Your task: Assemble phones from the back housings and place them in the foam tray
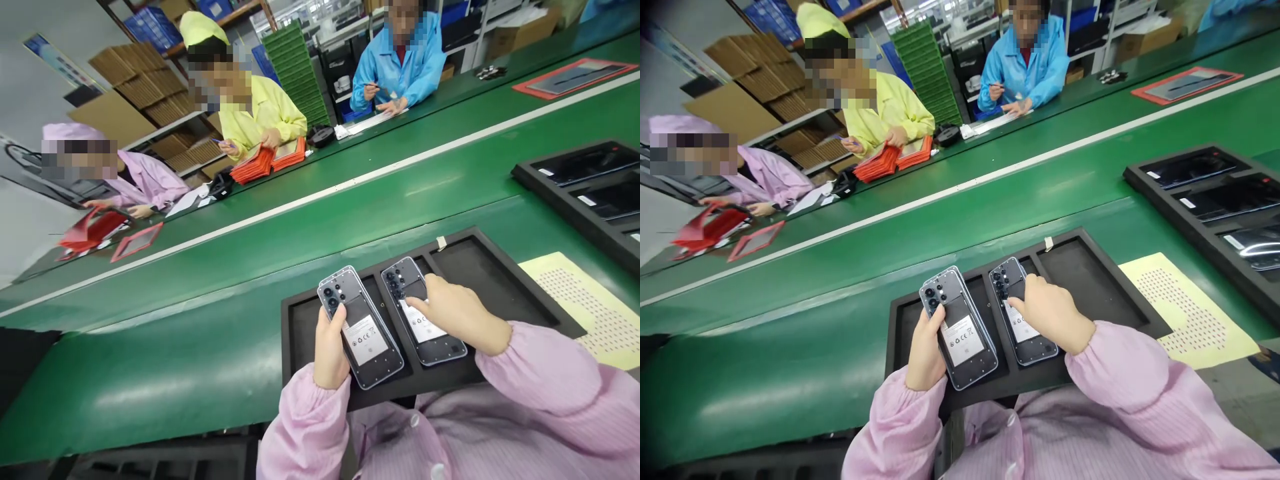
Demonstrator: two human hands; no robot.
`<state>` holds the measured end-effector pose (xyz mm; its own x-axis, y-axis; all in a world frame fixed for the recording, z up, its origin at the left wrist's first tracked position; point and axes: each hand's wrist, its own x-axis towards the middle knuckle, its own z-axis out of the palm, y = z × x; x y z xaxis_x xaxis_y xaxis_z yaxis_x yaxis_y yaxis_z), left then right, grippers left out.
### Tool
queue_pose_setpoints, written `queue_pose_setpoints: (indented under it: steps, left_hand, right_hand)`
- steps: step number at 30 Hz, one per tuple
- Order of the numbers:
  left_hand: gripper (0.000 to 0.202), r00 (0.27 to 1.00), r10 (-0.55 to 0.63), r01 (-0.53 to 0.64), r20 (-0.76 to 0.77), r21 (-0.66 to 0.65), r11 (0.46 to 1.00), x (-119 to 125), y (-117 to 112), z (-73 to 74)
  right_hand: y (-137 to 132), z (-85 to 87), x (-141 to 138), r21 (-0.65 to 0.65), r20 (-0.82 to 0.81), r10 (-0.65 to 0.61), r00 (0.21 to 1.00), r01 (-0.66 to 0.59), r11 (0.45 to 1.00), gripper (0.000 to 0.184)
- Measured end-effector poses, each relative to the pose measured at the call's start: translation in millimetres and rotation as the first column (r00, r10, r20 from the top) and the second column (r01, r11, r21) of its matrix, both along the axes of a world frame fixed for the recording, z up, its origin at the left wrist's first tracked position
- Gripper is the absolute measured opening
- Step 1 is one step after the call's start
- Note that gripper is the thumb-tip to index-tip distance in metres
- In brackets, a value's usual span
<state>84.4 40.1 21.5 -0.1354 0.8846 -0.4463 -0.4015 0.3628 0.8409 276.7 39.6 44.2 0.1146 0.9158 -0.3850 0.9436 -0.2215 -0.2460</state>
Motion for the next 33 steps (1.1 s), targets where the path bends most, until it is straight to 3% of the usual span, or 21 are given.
queue_pose_setpoints:
  steps: [5, 8, 12, 15, 17, 20, 23, 26, 29, 31, 33]
  left_hand:
    - [0.032, 0.982, 0.104, -0.103, 0.160, -0.014, 0.995, 9, 0, -1.6]
    - [0.017, 0.971, 0.167, -0.163, 0.171, -0.036, 0.986, 14, 4, -0.6]
    - [0.013, 0.964, 0.226, -0.228, 0.139, 0.002, 0.974, 15, 8, 5.7]
    - [0.015, 0.963, 0.250, -0.257, 0.104, 0.054, 0.965, 14, 7, 8.9]
    - [0.023, 0.974, 0.224, -0.227, 0.038, 0.128, 0.966, 19, 7, 8.3]
    - [0.037, 0.985, 0.133, -0.096, -0.111, 0.293, 0.951, 39, 8, 3.8]
    - [0.046, 0.987, 0.043, 0.016, -0.154, 0.365, 0.931, 69, 10, -1.2]
    - [0.056, 0.987, -0.021, 0.079, -0.157, 0.372, 0.925, 94, 7, -3.1]
    - [0.069, 0.983, -0.085, 0.145, -0.164, 0.399, 0.905, 101, -1, -0.4]
    - [0.076, 0.974, -0.104, 0.194, -0.202, 0.504, 0.841, 98, -6, 2.7]
    - [0.082, 0.950, -0.077, 0.261, -0.301, 0.640, 0.722, 92, -11, 4.7]
  right_hand:
    - [18, 1.3, 7, -0.027, -0.084, -0.086, 0.993, 0.084, 0.996, 0.040]
    - [28, -1.8, 11, -0.033, -0.184, -0.133, 0.974, 0.130, 0.991, 0.038]
    - [25, -7.3, 18, -0.002, -0.429, -0.159, 0.889, 0.176, 0.984, 0.025]
    - [9, -8.6, 25, 0.061, -0.680, -0.135, 0.720, 0.239, 0.969, 0.021]
    - [-3, -8.5, 29, 0.090, -0.825, -0.094, 0.557, 0.293, 0.952, 0.035]
    - [-16, -11.1, 27, 0.113, -0.937, -0.027, 0.347, 0.378, 0.919, 0.056]
    - [-21, -19.7, 20, 0.161, -0.969, 0.052, 0.242, 0.457, 0.875, 0.061]
    - [-20, -30.5, 16, 0.209, -0.971, 0.114, 0.212, 0.502, 0.839, 0.066]
    - [-22, -37.5, 16, 0.232, -0.968, 0.148, 0.202, 0.499, 0.835, 0.086]
    - [-25, -39.1, 18, 0.321, -0.944, 0.235, 0.231, 0.483, 0.815, 0.095]
    - [-31, -39.5, 21, 0.474, -0.878, 0.368, 0.306, 0.459, 0.751, 0.090]
